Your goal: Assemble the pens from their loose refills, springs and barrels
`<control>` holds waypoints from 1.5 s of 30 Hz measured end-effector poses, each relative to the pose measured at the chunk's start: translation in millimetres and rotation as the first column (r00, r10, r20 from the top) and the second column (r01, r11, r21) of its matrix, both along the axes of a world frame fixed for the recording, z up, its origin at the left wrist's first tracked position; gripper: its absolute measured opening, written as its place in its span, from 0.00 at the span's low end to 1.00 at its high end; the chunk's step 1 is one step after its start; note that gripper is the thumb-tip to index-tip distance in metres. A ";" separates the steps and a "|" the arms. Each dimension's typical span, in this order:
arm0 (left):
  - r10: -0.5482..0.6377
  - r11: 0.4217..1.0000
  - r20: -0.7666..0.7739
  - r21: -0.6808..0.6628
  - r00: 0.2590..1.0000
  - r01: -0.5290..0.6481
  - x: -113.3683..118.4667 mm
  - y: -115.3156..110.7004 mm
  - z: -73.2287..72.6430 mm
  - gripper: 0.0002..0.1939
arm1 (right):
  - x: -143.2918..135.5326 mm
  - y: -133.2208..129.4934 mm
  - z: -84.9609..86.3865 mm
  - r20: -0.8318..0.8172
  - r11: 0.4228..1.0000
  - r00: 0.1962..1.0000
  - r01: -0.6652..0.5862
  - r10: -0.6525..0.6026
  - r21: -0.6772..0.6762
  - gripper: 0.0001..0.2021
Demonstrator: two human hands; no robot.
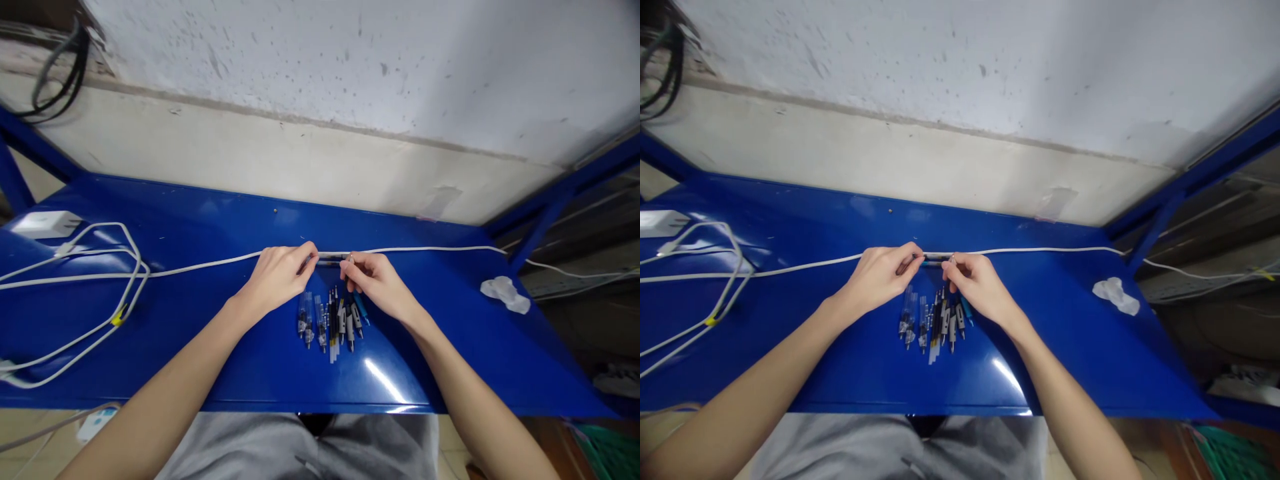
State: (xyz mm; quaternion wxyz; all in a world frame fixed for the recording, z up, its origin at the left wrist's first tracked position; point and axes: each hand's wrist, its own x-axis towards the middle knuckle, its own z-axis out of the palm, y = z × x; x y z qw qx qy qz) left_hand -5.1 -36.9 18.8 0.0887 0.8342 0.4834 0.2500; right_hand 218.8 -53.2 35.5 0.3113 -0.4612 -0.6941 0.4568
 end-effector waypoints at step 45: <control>-0.090 0.838 0.094 -0.531 0.991 0.127 -13.1 5.9 1.5 0.15 | 7.1 7.3 -18.3 0.469 0.908 0.839 0.069 -0.277 0.413 0.02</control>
